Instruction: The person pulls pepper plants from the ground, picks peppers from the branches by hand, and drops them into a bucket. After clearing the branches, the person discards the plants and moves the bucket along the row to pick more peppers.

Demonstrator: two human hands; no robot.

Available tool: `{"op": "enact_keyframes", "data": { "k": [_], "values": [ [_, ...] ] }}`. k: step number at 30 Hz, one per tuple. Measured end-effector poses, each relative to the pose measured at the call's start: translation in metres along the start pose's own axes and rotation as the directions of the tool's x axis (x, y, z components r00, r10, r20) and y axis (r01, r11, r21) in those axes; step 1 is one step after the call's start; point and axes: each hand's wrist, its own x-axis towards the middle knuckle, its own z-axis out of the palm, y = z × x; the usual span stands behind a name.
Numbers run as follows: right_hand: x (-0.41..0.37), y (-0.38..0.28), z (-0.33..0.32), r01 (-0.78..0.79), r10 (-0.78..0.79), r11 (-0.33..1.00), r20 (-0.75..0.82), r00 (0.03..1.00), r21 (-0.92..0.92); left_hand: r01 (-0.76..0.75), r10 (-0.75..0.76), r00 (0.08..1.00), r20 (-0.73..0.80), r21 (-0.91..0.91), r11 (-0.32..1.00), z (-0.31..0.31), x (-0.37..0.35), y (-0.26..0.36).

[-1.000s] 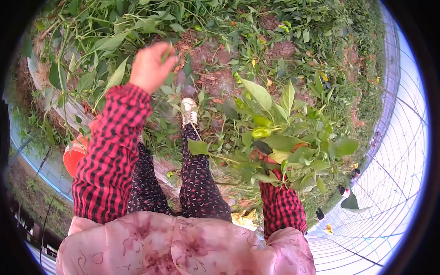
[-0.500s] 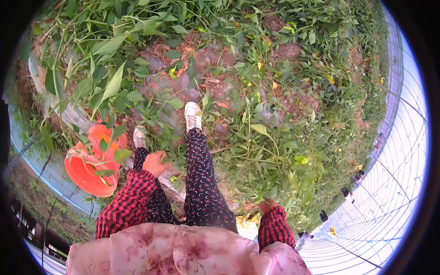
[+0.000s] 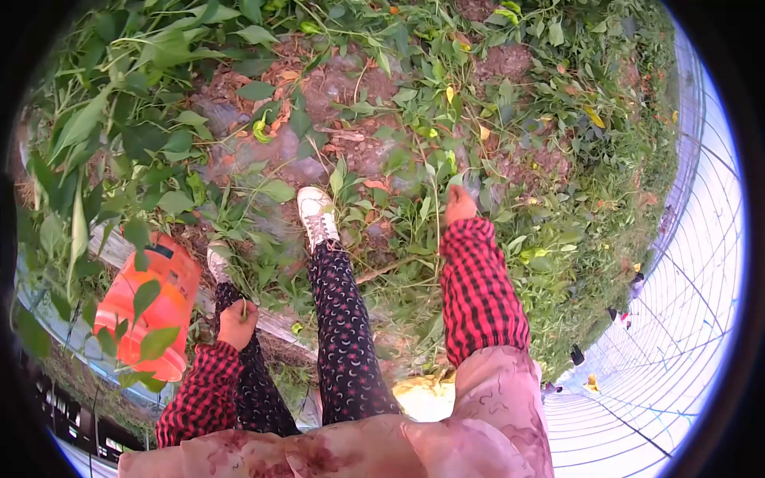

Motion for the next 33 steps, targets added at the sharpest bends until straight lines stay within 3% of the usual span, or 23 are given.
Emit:
{"op": "enact_keyframes", "data": {
  "k": [4, 7, 10, 11, 12, 14, 15, 16, 18, 19, 20, 21, 22, 23, 24, 25, 27, 28, 30, 32, 33],
  "values": [
    [0.058, -0.001, 0.023, -0.091, 0.091, 0.965, -0.011, 0.996, -0.244, 0.098, -0.090, 0.992, 0.087, -0.096, 0.991, 0.032, 0.015, 0.001],
    [0.084, 0.015, 0.062, -0.133, 0.107, 0.957, -0.113, 0.988, -0.257, 0.149, -0.119, 0.978, 0.171, -0.178, 0.973, 0.053, 0.030, -0.003],
    [0.095, 0.027, 0.085, -0.134, 0.091, 0.936, -0.143, 0.986, -0.326, 0.176, -0.149, 0.976, 0.156, -0.177, 0.968, 0.060, 0.039, -0.008],
    [0.101, 0.027, 0.084, -0.379, 0.406, 0.883, 0.043, 0.913, -0.276, 0.179, -0.152, 0.976, 0.156, -0.178, 0.968, 0.061, 0.043, -0.009],
    [0.103, 0.032, 0.092, -0.376, 0.404, 0.883, 0.045, 0.914, -0.280, 0.167, -0.142, 0.977, 0.160, -0.155, 0.974, 0.062, 0.045, -0.011],
    [0.104, 0.047, 0.107, -0.260, 0.361, 0.849, 0.144, 0.921, -0.460, 0.159, -0.134, 0.976, 0.171, -0.138, 0.978, 0.065, 0.046, -0.015],
    [0.101, 0.025, 0.101, -0.350, 0.493, 0.784, 0.173, 0.852, -0.512, 0.164, -0.138, 0.974, 0.177, -0.141, 0.976, 0.066, 0.047, -0.016],
    [0.095, 0.013, 0.101, -0.350, 0.492, 0.783, 0.170, 0.854, -0.514, 0.168, -0.141, 0.973, 0.181, -0.143, 0.975, 0.067, 0.049, -0.016],
    [0.077, 0.000, 0.099, -0.223, 0.350, 0.862, 0.217, 0.911, -0.456, 0.151, -0.125, 0.975, 0.181, -0.136, 0.979, 0.068, 0.051, -0.010],
    [0.068, 0.008, 0.104, -0.226, 0.352, 0.860, 0.210, 0.912, -0.457, 0.134, -0.110, 0.983, 0.150, -0.160, 0.978, 0.070, 0.052, -0.009],
    [0.054, 0.018, 0.112, -0.008, 0.055, 0.957, 0.154, 0.986, -0.290, 0.117, -0.096, 0.988, 0.120, -0.184, 0.976, 0.072, 0.052, -0.007],
    [0.044, 0.027, 0.113, 0.241, -0.237, 0.961, 0.047, 0.970, -0.139, 0.114, -0.091, 0.988, 0.127, -0.188, 0.975, 0.074, 0.051, -0.006],
    [0.039, 0.027, 0.103, 0.240, -0.236, 0.960, 0.043, 0.971, -0.146, 0.122, -0.100, 0.986, 0.131, -0.176, 0.977, 0.075, 0.050, -0.004],
    [0.035, 0.027, 0.092, 0.060, -0.069, 0.997, 0.206, 0.976, 0.049, 0.132, -0.111, 0.985, 0.130, -0.164, 0.978, 0.076, 0.050, -0.004],
    [0.035, 0.029, 0.085, -0.156, 0.064, 0.966, 0.394, 0.917, 0.205, 0.133, -0.111, 0.985, 0.132, -0.169, 0.977, 0.078, 0.049, -0.006],
    [0.042, 0.043, 0.081, -0.005, -0.033, 0.990, 0.269, 0.962, 0.138, 0.126, -0.102, 0.983, 0.151, -0.160, 0.979, 0.080, 0.048, -0.008],
    [0.071, 0.067, 0.081, -0.121, 0.126, 0.991, -0.092, 0.988, 0.059, 0.123, -0.097, 0.980, 0.175, -0.148, 0.981, 0.085, 0.048, -0.011],
    [0.083, 0.051, 0.073, -0.177, 0.138, 0.971, -0.226, 0.964, -0.162, 0.120, -0.094, 0.981, 0.170, -0.149, 0.982, 0.086, 0.049, -0.012],
    [0.110, 0.078, 0.091, -0.207, 0.154, 0.949, -0.222, 0.963, -0.237, 0.128, -0.103, 0.981, 0.167, -0.144, 0.981, 0.088, 0.049, -0.015],
    [0.119, 0.054, 0.100, -0.330, 0.327, 0.864, -0.073, 0.942, -0.381, 0.127, -0.102, 0.981, 0.167, -0.149, 0.981, 0.089, 0.052, -0.014],
    [0.118, 0.043, 0.098, -0.330, 0.330, 0.863, -0.069, 0.942, -0.383, 0.131, -0.106, 0.980, 0.169, -0.146, 0.980, 0.090, 0.053, -0.012]
  ]
}}
